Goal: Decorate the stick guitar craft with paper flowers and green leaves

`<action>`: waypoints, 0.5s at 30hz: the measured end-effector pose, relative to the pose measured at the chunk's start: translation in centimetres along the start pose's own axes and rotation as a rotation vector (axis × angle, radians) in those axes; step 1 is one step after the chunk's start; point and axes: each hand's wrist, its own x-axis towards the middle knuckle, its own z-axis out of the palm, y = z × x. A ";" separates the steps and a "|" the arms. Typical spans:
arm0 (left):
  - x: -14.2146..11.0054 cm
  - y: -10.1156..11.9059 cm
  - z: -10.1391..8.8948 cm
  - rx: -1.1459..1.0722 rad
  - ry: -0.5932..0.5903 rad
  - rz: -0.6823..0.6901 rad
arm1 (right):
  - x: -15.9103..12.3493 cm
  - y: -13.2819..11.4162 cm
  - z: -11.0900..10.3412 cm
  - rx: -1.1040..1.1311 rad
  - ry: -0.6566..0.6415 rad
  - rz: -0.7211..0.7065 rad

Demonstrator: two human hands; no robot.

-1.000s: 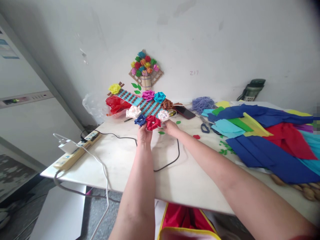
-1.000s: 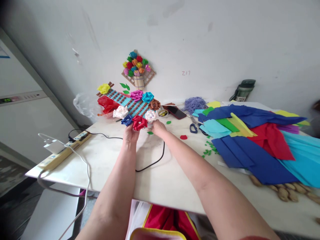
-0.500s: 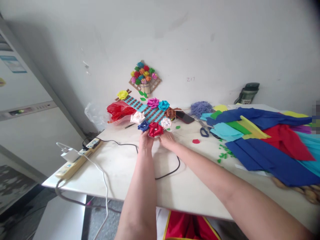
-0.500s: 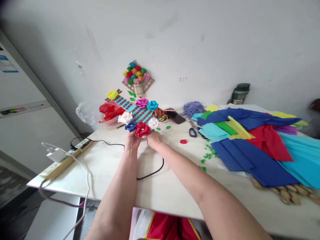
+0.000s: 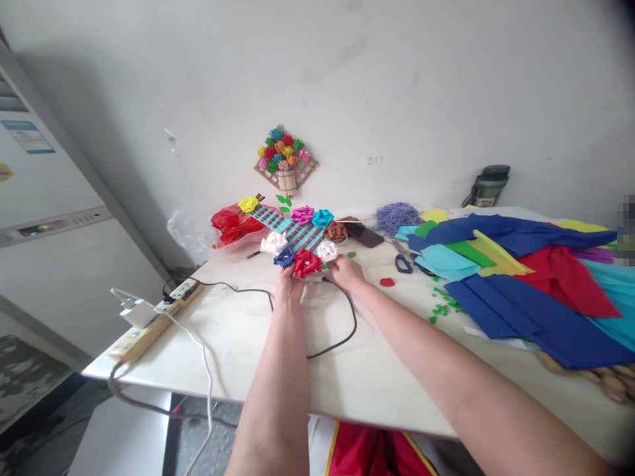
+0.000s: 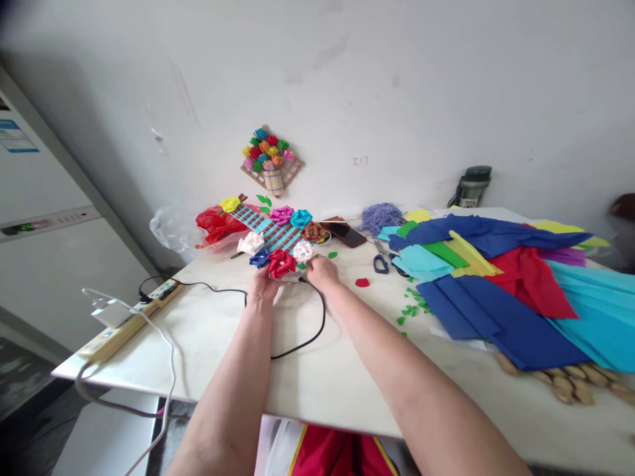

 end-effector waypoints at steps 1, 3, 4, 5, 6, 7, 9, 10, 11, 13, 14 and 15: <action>0.0 0.0 0.0 -0.004 0.010 -0.004 | 0.1 0.7 -0.2 0.013 0.012 0.052; 0.1 0.1 0.0 -0.011 0.032 -0.009 | 0.4 2.0 -0.5 0.034 0.032 0.124; 0.1 0.1 -0.1 -0.014 0.039 -0.008 | 0.5 2.6 -0.7 0.032 0.031 0.149; 0.1 0.1 -0.1 -0.018 0.044 -0.003 | 0.5 3.0 -1.0 0.021 0.025 0.169; 0.2 0.0 -0.2 -0.022 0.047 0.007 | 0.6 3.4 -1.3 0.004 0.014 0.182; 0.3 0.0 -0.3 -0.025 0.047 0.018 | 0.6 3.6 -1.5 -0.016 -0.009 0.188; 0.4 -0.2 -0.5 -0.024 0.038 0.033 | 0.6 3.6 -2.1 -0.061 -0.079 0.176; 0.5 -0.2 -0.6 -0.024 0.036 0.038 | 0.6 3.5 -2.3 -0.084 -0.120 0.162; 0.6 -0.3 -0.7 -0.024 0.037 0.039 | 0.5 3.3 -2.5 -0.107 -0.158 0.143; 0.7 -0.3 -0.8 -0.027 0.045 0.034 | 0.4 2.7 -2.8 -0.159 -0.202 0.109; 0.7 -0.4 -0.8 -0.030 0.050 0.030 | 0.3 2.4 -2.9 -0.189 -0.205 0.093; 0.8 -0.4 -0.8 -0.031 0.052 0.026 | 0.2 2.2 -2.8 -0.221 -0.203 0.078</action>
